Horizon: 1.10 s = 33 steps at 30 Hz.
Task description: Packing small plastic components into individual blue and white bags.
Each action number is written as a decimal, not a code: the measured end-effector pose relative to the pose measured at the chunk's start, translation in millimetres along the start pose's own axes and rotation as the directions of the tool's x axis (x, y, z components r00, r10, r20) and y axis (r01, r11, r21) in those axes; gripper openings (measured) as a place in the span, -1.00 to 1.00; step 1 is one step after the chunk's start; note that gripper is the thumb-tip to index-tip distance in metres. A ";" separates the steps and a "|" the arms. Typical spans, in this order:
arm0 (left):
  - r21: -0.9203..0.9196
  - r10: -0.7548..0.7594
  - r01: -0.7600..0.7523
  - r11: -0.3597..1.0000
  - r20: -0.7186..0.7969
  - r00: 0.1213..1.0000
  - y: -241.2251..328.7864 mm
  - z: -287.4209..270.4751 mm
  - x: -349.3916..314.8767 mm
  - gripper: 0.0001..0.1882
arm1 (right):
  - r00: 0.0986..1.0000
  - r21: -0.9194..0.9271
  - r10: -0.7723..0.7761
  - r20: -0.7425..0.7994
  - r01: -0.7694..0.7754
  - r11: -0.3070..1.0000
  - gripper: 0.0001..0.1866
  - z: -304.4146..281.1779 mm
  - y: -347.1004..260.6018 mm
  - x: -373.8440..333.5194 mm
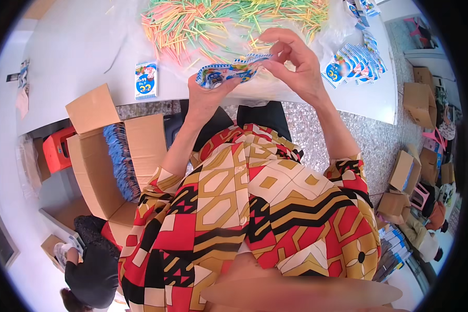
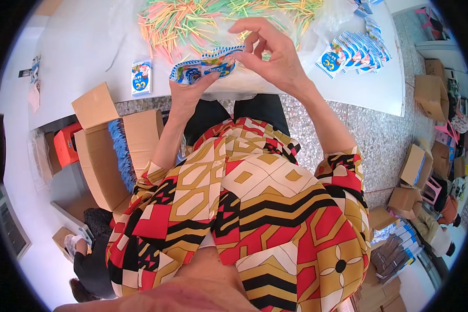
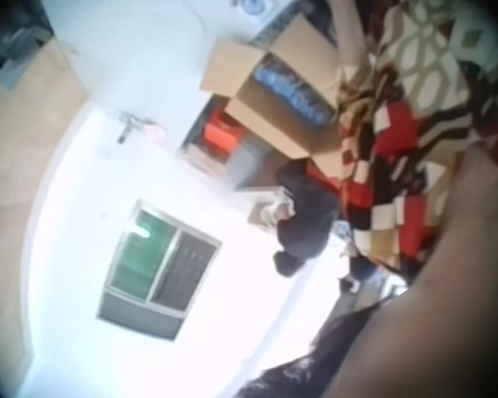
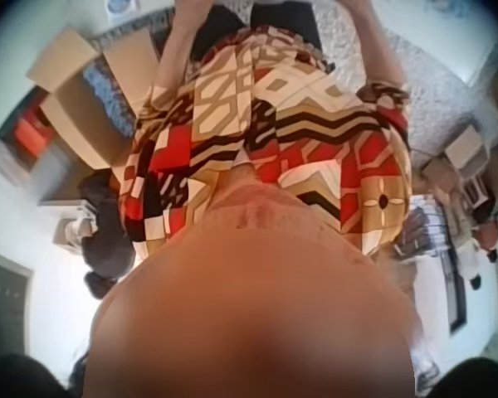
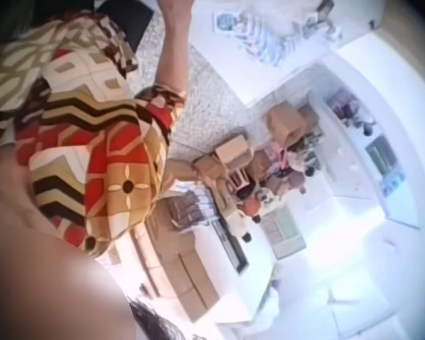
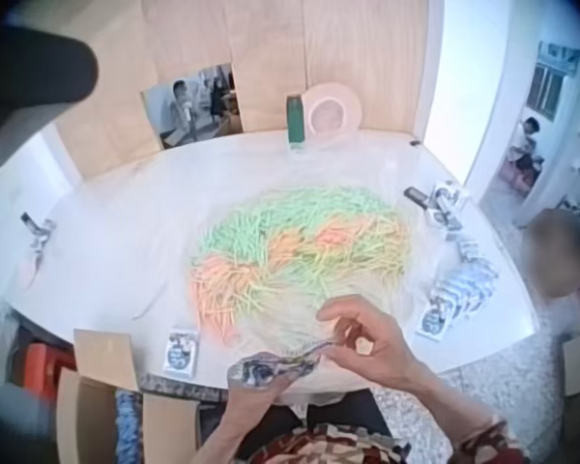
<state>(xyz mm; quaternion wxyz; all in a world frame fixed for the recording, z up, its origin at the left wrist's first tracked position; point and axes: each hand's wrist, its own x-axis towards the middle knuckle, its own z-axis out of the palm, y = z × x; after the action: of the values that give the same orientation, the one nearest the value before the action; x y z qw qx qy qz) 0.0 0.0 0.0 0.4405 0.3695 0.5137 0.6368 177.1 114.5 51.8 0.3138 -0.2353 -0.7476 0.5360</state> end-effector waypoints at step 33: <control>0.211 0.060 -0.061 0.976 0.011 0.998 4.1 2.0 6.3 -0.85 | 0.941 -0.481 -0.277 0.196 0.339 0.809 -0.84 -9.0 -31.1 7.4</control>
<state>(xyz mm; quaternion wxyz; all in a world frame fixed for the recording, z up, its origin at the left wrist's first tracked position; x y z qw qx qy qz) -1.0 6.2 4.5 0.3804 0.4313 0.5657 0.5910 178.0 115.6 85.0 0.2790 -0.1534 -0.9073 0.2747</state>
